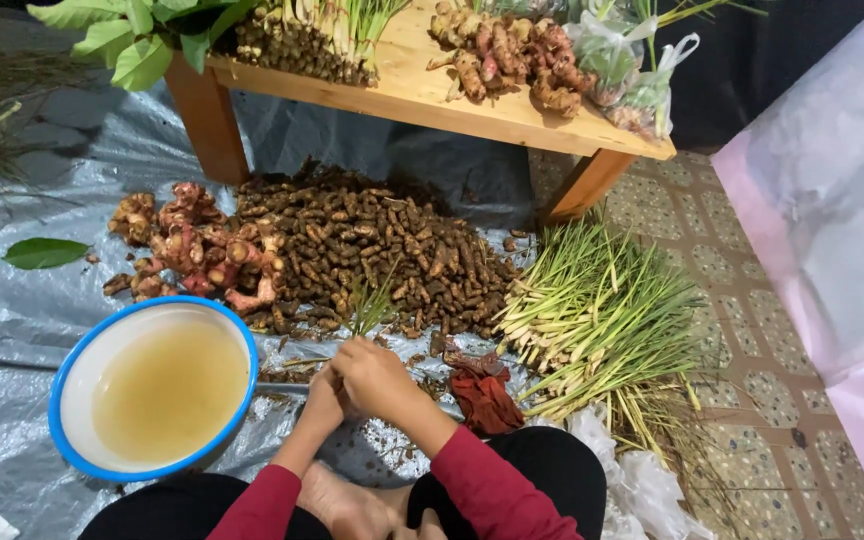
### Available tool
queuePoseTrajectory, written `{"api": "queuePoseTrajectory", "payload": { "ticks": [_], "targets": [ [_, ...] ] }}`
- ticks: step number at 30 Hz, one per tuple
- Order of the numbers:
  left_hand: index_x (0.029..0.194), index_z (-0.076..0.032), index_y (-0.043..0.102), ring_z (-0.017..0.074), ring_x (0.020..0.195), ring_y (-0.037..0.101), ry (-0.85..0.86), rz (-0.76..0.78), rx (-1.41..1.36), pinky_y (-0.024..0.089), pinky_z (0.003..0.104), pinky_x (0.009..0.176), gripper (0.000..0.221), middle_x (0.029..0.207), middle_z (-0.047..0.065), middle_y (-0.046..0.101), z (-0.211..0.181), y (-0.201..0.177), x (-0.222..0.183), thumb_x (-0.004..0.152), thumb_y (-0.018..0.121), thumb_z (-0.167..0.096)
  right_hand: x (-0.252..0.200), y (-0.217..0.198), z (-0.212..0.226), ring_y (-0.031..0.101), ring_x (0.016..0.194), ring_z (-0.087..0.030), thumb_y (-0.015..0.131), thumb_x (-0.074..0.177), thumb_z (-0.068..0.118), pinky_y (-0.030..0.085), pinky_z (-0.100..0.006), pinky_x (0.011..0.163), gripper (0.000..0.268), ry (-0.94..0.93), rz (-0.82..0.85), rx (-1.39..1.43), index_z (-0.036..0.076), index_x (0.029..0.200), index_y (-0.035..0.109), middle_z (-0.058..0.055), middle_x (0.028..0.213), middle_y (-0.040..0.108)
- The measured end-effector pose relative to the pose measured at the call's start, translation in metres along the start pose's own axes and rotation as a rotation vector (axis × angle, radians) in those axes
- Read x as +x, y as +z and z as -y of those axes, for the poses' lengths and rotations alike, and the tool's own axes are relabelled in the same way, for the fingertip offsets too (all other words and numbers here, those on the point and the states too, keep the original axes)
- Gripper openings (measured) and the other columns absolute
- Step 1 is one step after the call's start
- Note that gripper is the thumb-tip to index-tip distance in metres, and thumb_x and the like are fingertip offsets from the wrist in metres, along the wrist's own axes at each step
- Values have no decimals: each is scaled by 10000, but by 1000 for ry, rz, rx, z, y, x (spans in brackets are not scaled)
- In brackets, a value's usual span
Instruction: The person sorts through piles of ginger and turmeric roots by hand, placing selected roots into plastic bags and arranging lemongrass stalks into bundles on a wooden table.
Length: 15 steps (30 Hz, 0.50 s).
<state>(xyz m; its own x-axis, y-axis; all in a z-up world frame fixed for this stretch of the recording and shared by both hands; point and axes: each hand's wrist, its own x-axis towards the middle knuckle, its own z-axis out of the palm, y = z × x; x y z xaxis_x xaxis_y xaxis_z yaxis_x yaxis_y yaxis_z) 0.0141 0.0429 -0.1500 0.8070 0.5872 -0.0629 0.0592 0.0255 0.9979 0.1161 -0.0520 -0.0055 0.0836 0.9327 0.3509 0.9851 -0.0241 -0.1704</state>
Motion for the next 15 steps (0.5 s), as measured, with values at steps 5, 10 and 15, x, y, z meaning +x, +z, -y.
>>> {"api": "queuePoseTrajectory", "payload": {
  "ticks": [5,10,15],
  "targets": [
    [976,-7,669,287,866,638,57,-22,240,541,493,880,279,884,149,660,-30,-15,-2,1030,484,-208,-3,-10,-4,642,1036,-343,591,847,82,603,-404,751,314,181,22,61,146,1149,648,-98,1055,619],
    [1414,23,535,419,1289,544,-156,26,135,384,571,1137,498,1389,293,566,-36,-17,-3,1091,434,-341,-6,-8,-8,691,856,-296,658,881,72,592,-305,721,170,146,-60,92,90,1040,716,-106,914,639],
    [1558,27,318,388,1477,335,-302,59,174,252,530,1227,666,1588,273,349,-103,-14,-15,1087,381,-440,-13,41,-41,704,885,-294,702,868,223,586,-387,752,83,251,-9,200,154,902,672,-60,847,647]
  ]
}}
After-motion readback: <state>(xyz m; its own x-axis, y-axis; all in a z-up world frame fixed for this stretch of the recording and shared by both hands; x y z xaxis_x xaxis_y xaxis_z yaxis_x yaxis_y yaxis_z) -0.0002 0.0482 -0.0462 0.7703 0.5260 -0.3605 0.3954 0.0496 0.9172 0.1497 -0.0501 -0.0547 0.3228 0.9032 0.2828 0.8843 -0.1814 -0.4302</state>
